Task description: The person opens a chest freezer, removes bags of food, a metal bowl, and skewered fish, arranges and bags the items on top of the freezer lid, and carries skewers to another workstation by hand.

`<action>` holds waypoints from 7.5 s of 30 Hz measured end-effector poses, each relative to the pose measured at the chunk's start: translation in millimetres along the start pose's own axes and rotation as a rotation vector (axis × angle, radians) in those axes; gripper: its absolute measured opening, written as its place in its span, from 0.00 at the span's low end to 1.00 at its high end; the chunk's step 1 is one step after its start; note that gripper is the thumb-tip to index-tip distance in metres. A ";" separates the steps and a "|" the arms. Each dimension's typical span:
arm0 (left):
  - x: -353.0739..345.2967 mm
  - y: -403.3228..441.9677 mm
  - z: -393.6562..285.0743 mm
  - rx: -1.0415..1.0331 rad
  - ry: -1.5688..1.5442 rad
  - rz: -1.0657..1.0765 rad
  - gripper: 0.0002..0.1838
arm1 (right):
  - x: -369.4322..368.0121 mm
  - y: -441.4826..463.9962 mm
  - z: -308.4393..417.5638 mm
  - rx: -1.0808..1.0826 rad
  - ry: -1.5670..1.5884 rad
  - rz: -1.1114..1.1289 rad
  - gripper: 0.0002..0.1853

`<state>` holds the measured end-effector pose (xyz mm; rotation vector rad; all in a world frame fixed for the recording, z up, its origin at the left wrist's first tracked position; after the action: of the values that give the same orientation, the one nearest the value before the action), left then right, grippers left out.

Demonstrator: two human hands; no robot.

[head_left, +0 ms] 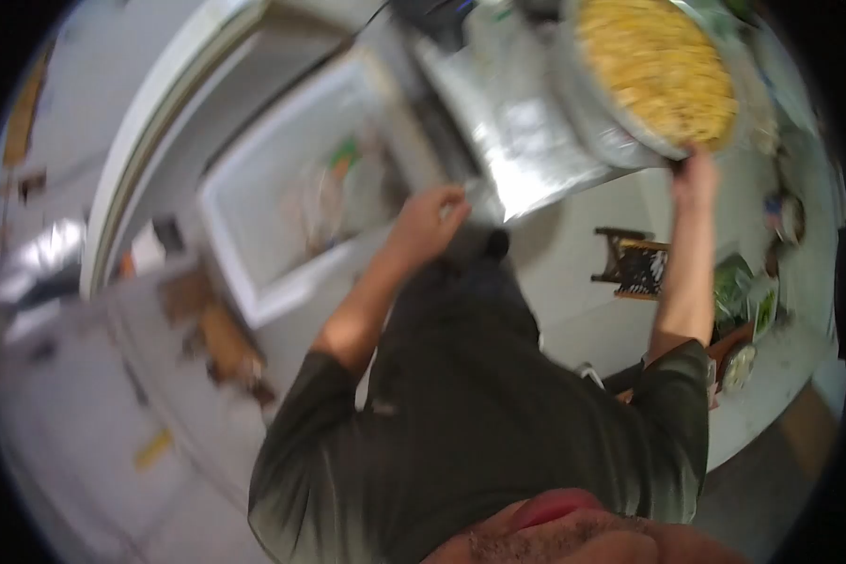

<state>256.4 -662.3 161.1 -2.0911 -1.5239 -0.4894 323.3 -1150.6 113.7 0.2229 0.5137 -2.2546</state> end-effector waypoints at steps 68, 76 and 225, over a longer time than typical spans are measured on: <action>143.4 -90.6 329.7 0.648 0.214 -0.041 0.19 | -13.4 169.5 61.1 0.386 -1.394 -0.423 0.31; 93.4 -19.9 386.8 0.633 0.312 0.238 0.27 | -106.3 -1.1 49.6 1.130 -1.309 -0.373 0.31; 218.3 91.9 559.1 0.569 0.312 -0.098 0.20 | -233.0 -373.6 -380.6 0.965 -1.368 0.201 0.23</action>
<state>408.2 -188.0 -186.3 -1.4387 -1.3819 -0.3428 199.0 -605.1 -46.8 -0.7304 -1.2342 -1.7398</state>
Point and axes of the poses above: each hand's wrist, its own y-axis towards the middle knuckle, its own x-axis out of the back of the hand, z = x × y, the point moved 3 cm from there along y, towards the middle knuckle, and after that the axes turned 8 degrees about x, right-handed, at the moved point
